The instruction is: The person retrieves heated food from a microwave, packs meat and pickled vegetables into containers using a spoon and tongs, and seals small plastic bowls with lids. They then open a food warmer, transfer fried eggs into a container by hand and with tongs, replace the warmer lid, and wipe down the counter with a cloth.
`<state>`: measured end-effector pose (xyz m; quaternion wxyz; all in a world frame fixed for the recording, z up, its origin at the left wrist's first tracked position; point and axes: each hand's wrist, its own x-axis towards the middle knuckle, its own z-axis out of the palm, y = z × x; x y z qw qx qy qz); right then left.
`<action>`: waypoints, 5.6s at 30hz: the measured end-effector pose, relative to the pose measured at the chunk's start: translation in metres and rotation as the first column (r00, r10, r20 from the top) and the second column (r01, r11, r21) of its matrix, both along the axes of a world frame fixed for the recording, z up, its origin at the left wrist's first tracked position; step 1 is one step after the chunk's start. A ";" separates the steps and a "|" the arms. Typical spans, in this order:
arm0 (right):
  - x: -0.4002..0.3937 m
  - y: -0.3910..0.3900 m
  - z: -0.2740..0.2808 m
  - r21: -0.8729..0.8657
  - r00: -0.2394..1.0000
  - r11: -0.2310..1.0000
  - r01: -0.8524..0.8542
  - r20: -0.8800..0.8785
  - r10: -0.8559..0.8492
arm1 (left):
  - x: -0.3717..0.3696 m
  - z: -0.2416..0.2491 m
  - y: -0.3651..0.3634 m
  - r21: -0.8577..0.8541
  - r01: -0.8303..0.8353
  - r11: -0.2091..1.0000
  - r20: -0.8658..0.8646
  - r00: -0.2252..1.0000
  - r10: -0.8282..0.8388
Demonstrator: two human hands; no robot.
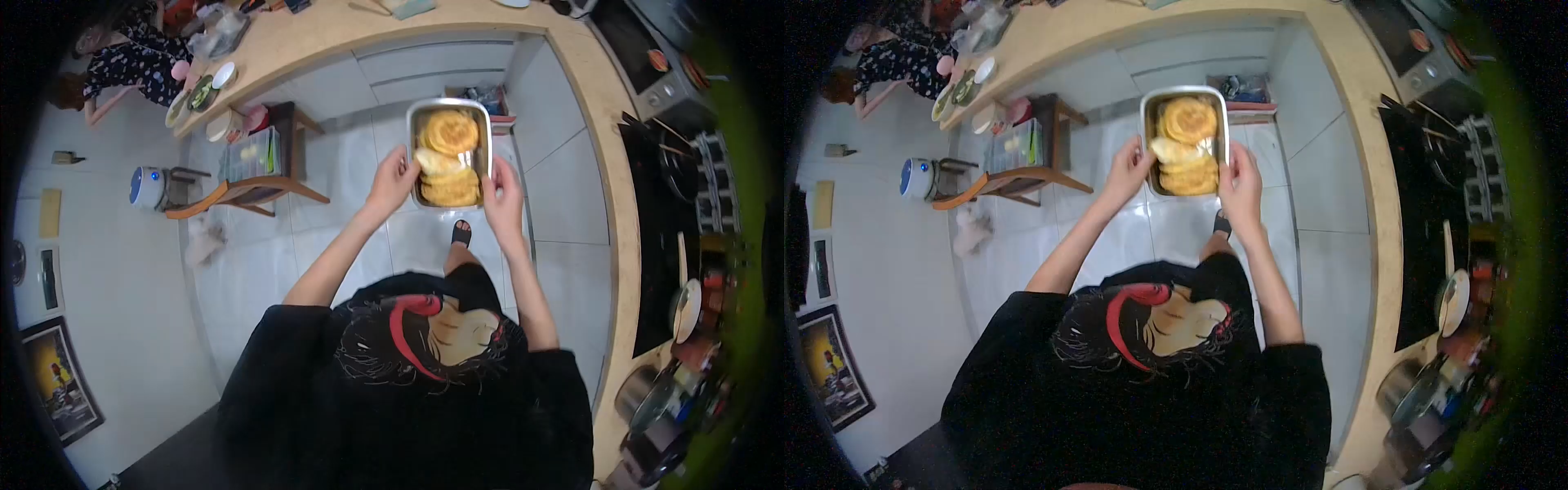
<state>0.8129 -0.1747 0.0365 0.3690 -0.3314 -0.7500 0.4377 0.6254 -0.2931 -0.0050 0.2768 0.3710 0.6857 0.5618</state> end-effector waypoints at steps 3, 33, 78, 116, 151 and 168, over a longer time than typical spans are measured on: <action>-0.077 0.068 -0.008 -0.118 0.997 0.990 -0.078 -0.001 0.079 | -0.058 0.035 0.046 -0.084 -0.060 0.995 0.118 0.991 0.069; -0.545 0.254 -0.050 0.410 0.765 0.860 -0.303 0.643 -0.037 | -0.540 0.034 0.210 -0.272 -0.138 0.952 -0.523 0.852 -0.026; -0.485 0.281 -0.054 -0.140 0.931 0.987 0.072 0.365 -0.016 | -0.512 0.035 0.229 -0.117 -0.061 0.991 -0.515 0.857 -0.008; -0.555 0.402 -0.031 -0.174 0.913 0.980 0.093 0.408 -0.014 | -0.546 0.015 0.455 -0.502 0.143 0.853 -0.460 0.791 -0.403; -0.699 0.295 0.059 -0.397 0.772 0.732 -0.554 0.083 0.630 | -0.698 0.025 0.145 -0.295 -0.662 0.689 0.034 0.713 0.700; -0.503 0.281 -0.034 -0.734 0.807 0.651 -0.192 0.260 0.531 | -0.561 0.004 0.150 -0.309 -0.264 0.914 -0.011 0.962 0.274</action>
